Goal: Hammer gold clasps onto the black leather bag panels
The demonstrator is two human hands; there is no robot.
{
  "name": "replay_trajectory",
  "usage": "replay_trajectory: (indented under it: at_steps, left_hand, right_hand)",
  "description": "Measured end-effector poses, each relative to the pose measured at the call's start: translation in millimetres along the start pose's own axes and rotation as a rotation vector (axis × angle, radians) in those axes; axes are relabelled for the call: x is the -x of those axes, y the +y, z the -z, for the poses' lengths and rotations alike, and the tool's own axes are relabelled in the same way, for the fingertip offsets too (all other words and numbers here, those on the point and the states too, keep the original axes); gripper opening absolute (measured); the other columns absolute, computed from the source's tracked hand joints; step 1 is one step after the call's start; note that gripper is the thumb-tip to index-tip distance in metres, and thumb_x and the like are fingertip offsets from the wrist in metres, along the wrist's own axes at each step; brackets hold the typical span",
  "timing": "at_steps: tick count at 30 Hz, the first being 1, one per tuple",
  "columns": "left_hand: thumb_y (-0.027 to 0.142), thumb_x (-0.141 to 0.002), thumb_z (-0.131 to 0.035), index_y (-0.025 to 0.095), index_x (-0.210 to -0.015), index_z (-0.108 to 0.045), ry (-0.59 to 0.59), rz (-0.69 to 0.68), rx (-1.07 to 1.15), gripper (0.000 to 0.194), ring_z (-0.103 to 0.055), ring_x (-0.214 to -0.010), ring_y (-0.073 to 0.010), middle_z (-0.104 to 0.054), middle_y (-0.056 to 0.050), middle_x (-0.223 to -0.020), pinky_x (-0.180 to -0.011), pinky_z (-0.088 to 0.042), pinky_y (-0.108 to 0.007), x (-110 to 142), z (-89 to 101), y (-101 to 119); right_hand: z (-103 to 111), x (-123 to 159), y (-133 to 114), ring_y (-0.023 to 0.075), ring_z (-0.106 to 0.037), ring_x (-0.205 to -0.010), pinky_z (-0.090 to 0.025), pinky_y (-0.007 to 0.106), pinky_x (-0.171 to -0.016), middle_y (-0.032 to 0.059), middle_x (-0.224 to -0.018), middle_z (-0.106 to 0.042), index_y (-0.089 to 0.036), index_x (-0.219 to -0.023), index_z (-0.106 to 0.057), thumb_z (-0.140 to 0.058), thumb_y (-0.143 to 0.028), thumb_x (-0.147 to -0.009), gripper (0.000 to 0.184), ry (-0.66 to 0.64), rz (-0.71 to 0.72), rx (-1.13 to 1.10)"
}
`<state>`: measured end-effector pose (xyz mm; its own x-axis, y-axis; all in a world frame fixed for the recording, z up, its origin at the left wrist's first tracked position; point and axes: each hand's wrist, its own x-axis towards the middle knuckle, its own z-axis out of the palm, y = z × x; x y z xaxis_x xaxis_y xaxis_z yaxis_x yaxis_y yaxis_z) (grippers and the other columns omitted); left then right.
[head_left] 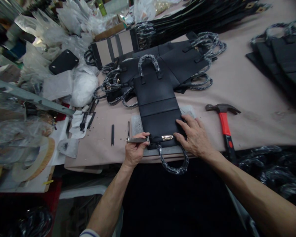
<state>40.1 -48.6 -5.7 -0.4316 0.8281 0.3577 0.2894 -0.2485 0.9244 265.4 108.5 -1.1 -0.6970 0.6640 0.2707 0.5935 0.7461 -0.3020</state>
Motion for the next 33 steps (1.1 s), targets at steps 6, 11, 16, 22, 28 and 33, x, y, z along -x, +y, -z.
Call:
replay_trajectory:
  at_steps: [6, 11, 16, 22, 28, 33]
  left_hand:
    - [0.016, -0.087, -0.074, 0.019, -0.102, -0.066, -0.013, -0.061, -0.078, 0.017, -0.073, -0.106, -0.0223, -0.075, -0.010, -0.112, -0.100, -0.058, -0.044, 0, -1.7, -1]
    - [0.016, -0.089, -0.072, 0.019, -0.102, -0.065, -0.009, -0.118, -0.141, 0.015, -0.072, -0.107, -0.0225, -0.075, -0.010, -0.112, -0.099, -0.058, -0.044, 5, -4.0, 2]
    - [0.018, -0.092, -0.068, 0.019, -0.101, -0.063, 0.018, -0.122, -0.212, 0.011, -0.071, -0.109, -0.0236, -0.074, -0.010, -0.113, -0.100, -0.057, -0.046, 12, -5.6, 3]
    - [0.015, -0.091, -0.068, 0.020, -0.104, -0.061, 0.026, -0.130, -0.212, 0.015, -0.071, -0.110, -0.0226, -0.073, -0.010, -0.115, -0.099, -0.058, -0.043, 13, -7.4, 2]
    - [0.016, -0.092, -0.067, 0.020, -0.103, -0.062, -0.025, -0.126, -0.205, 0.013, -0.071, -0.110, -0.0225, -0.074, -0.010, -0.114, -0.099, -0.058, -0.043, 8, -6.9, 3]
    - [0.019, -0.092, -0.068, 0.020, -0.104, -0.062, -0.049, -0.104, -0.199, 0.013, -0.072, -0.107, -0.0229, -0.074, -0.011, -0.113, -0.099, -0.058, -0.044, 3, -5.6, 0]
  right_hand:
    - [-1, 0, 1, 0.0367, -0.043, -0.140, -0.031, 0.059, -0.117, 0.0212, -0.149, -0.047, -0.015, -0.138, -0.054, -0.048, -0.047, -0.098, 0.052, 0.012, 0.003, -0.003]
    - [-1, 0, 2, 0.0370, -0.044, -0.140, -0.031, 0.060, -0.116, 0.0194, -0.150, -0.047, -0.018, -0.141, -0.052, -0.049, -0.046, -0.097, 0.052, 0.013, 0.009, -0.021]
    - [-3, 0, 3, 0.0374, -0.043, -0.140, -0.031, 0.059, -0.116, 0.0201, -0.150, -0.047, -0.017, -0.140, -0.053, -0.049, -0.047, -0.097, 0.052, 0.017, 0.006, -0.036]
    - [-4, 0, 3, 0.0366, -0.042, -0.141, -0.030, 0.058, -0.117, 0.0193, -0.151, -0.047, -0.016, -0.139, -0.054, -0.050, -0.046, -0.096, 0.052, 0.018, 0.000, -0.039]
    - [-3, 0, 3, 0.0366, -0.043, -0.141, -0.031, 0.058, -0.117, 0.0204, -0.150, -0.047, -0.015, -0.138, -0.054, -0.050, -0.046, -0.096, 0.052, 0.024, 0.003, -0.021]
    - [-3, 0, 2, 0.0370, -0.043, -0.141, -0.031, 0.059, -0.117, 0.0192, -0.150, -0.047, -0.017, -0.140, -0.053, -0.051, -0.046, -0.096, 0.052, 0.032, 0.000, -0.023]
